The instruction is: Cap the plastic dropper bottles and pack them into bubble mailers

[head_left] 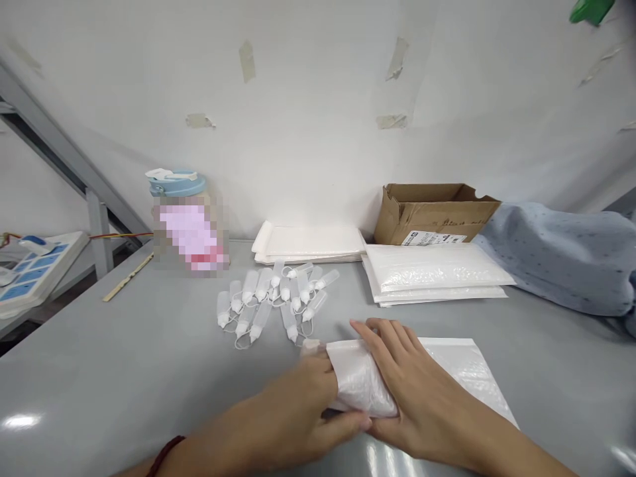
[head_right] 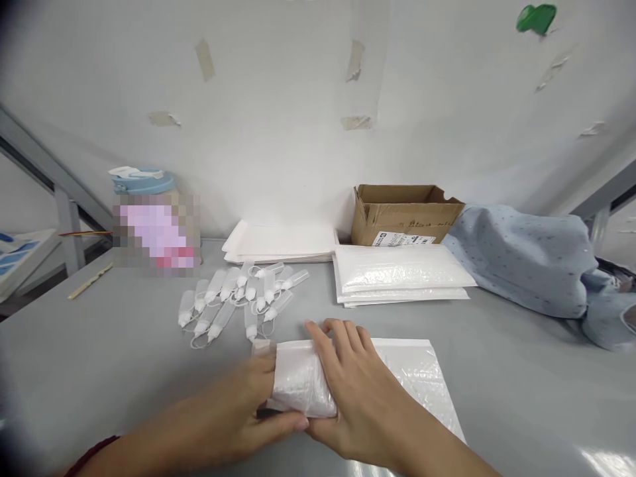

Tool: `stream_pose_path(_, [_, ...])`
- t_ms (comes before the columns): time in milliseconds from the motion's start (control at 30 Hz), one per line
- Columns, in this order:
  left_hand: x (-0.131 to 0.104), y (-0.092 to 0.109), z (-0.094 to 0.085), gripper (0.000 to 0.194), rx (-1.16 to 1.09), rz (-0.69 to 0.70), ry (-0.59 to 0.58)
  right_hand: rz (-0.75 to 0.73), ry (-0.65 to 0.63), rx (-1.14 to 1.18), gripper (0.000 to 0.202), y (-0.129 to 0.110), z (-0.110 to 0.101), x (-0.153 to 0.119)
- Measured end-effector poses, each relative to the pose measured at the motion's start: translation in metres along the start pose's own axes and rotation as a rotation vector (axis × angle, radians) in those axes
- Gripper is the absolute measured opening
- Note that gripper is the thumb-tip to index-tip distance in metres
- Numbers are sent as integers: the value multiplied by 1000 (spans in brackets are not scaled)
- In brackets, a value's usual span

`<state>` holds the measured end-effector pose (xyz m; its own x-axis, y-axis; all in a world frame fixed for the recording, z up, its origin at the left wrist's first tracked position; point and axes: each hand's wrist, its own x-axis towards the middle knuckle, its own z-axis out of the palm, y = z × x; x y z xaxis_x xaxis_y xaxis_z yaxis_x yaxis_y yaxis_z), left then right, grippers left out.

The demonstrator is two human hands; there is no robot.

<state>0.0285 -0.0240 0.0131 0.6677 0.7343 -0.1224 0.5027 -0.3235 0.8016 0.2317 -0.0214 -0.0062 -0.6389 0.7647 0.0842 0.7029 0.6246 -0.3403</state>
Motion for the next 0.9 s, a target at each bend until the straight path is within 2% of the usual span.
stream_pose_path(133, [6,-10,0,20,55,-137,190,-19,47,-81,84,8,3,0])
stream_pose_path(233, [8,-12,-2,25,20,-193,292,-37,103,-127,76,9,1,0])
stream_pose_path(367, [10,-13,-1,34,-183,-246,242,-153,172,-164,54,2,-4,0])
stream_pose_path(500, [11,-14,2,23,-318,-302,183,-273,98,-267,55,-5,5,-2])
stream_pose_path(600, [10,-14,-3,18,-109,-391,320,-259,49,-312,57,-7,15,-3])
stream_pose_path(667, [6,-13,-11,23,116,-425,423,-258,51,-323,54,-7,19,-4])
stream_pose_path(700, [4,-14,-16,26,192,-444,432,-259,59,-328,53,-7,20,-4])
stream_pose_path(767, [0,-15,-25,35,206,-496,356,-264,79,-337,51,-7,20,-3])
stream_pose_path(900, [-3,-18,-33,41,52,-572,139,-264,111,-335,47,-9,18,-1])
